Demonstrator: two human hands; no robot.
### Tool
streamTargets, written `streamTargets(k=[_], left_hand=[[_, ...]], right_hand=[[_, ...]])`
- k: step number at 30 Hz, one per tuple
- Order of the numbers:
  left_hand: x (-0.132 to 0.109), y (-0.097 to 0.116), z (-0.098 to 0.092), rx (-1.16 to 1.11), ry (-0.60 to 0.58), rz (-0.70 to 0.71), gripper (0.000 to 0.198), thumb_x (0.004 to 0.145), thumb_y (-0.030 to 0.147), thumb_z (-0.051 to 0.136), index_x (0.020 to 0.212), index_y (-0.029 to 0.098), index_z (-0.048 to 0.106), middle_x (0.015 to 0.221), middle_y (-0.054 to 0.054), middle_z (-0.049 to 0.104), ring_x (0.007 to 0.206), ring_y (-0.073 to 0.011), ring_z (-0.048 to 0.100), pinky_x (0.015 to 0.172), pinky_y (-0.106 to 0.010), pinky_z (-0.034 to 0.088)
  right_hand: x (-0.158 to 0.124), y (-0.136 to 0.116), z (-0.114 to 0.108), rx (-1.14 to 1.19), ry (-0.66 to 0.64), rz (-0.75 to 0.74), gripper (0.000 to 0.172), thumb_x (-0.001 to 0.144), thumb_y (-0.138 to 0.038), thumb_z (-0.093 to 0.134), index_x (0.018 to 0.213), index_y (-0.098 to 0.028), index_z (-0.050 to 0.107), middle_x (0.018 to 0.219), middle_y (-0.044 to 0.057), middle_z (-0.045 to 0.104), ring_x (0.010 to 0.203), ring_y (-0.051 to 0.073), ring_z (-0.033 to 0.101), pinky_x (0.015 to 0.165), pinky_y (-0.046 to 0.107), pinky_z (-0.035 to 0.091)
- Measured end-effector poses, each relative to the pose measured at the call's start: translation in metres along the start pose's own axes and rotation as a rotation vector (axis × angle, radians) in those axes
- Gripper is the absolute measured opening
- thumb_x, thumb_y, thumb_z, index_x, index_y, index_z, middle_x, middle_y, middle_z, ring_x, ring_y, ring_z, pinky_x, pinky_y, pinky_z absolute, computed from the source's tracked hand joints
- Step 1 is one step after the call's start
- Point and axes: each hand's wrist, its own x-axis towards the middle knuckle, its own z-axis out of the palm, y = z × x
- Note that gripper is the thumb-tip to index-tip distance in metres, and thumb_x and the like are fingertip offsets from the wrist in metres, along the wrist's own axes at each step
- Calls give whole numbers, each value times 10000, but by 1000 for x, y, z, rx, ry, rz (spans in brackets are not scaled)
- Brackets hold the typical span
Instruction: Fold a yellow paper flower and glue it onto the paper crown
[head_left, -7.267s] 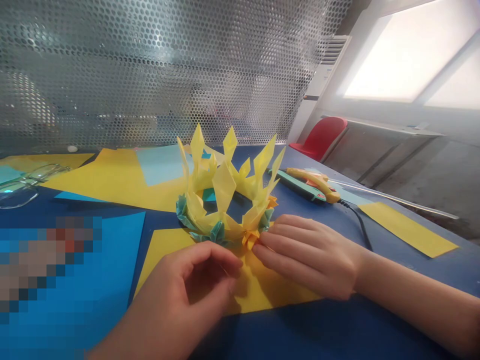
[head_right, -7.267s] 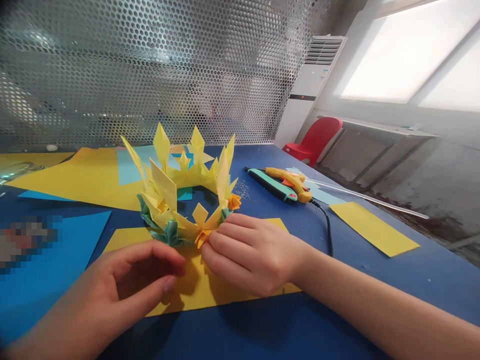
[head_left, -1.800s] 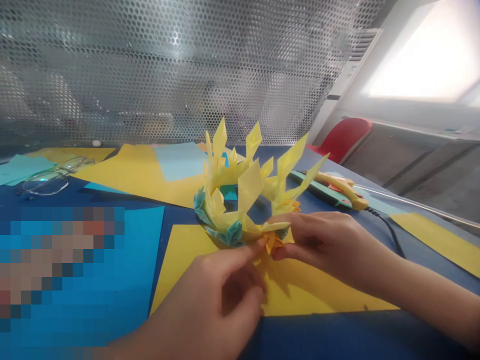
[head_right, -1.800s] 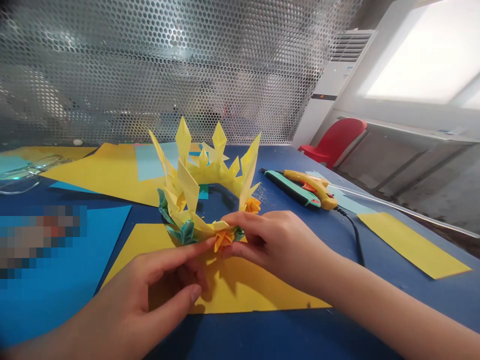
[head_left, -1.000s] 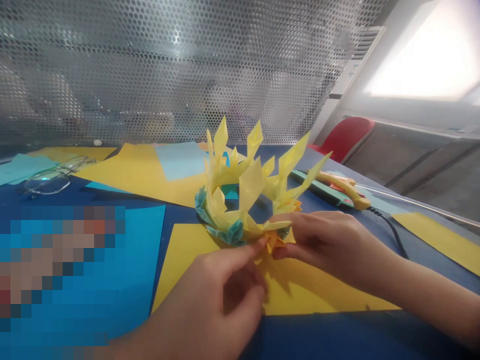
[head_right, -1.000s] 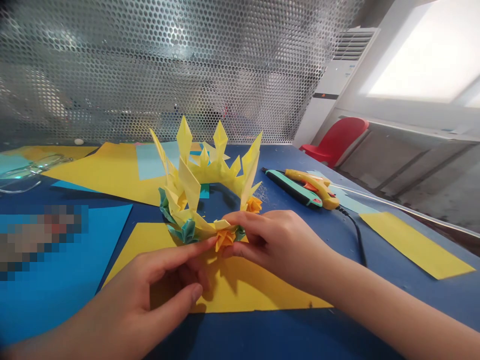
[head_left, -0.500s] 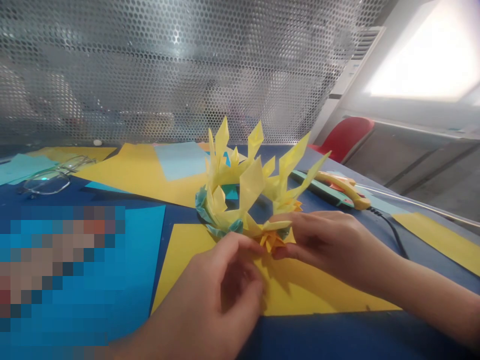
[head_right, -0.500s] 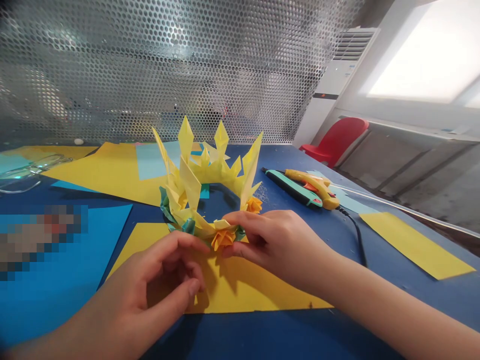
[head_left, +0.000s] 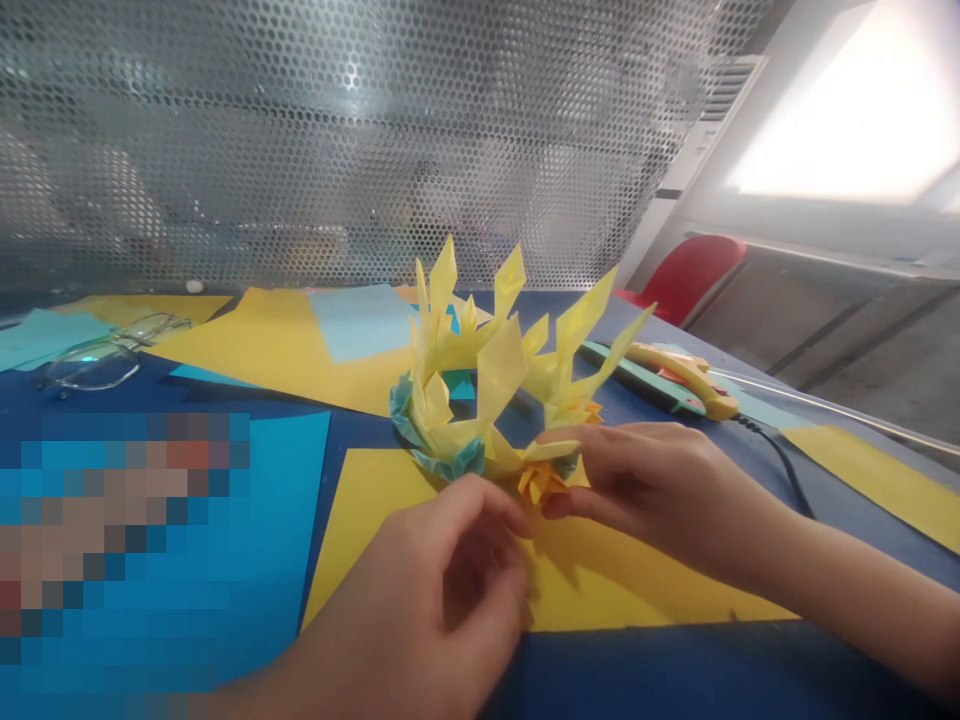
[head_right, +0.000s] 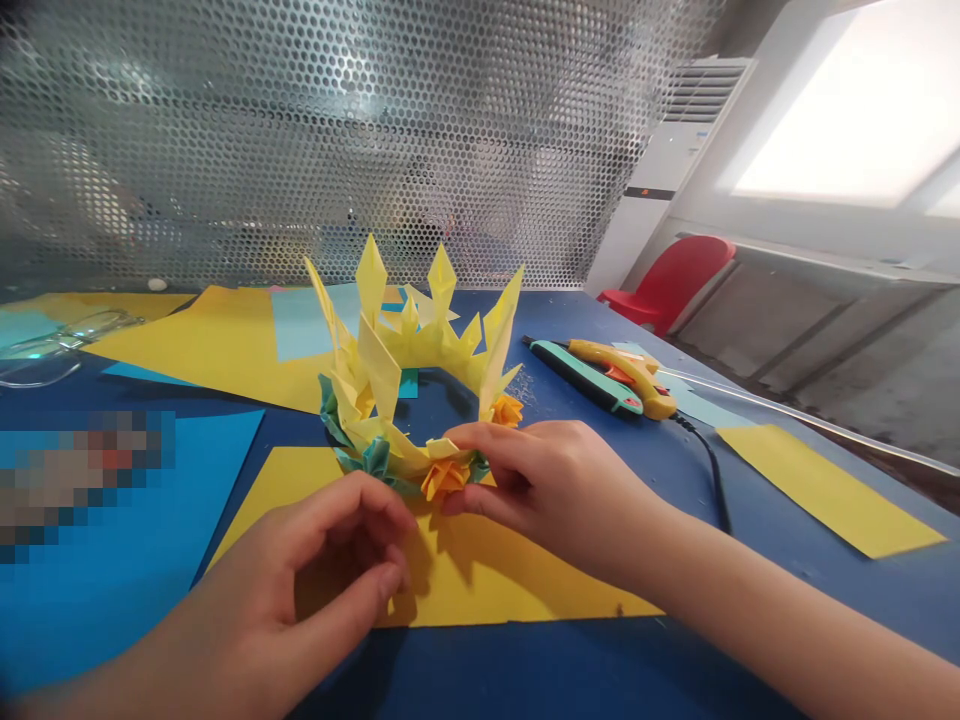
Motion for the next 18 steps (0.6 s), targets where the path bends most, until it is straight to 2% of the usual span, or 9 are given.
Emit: streamTargets(k=[7, 18], left_hand=[[0, 0, 0, -7, 2, 7, 44, 844, 199, 585, 861, 224, 552, 750, 30, 617, 701, -148, 598, 619, -246, 457], [-1, 1, 0, 0, 10, 11, 75, 830, 164, 597, 826, 222, 549, 737, 38, 612, 692, -141, 587, 616, -234, 454]], right_hand=[[0, 0, 1, -17, 20, -17, 537, 988, -605, 434, 1025, -162, 735, 481, -22, 605, 394, 102, 459, 442, 218, 387], [8, -7, -3, -88, 25, -60, 635, 1006, -589, 380, 957, -79, 755, 414, -51, 487, 367, 92, 452, 417, 194, 398]])
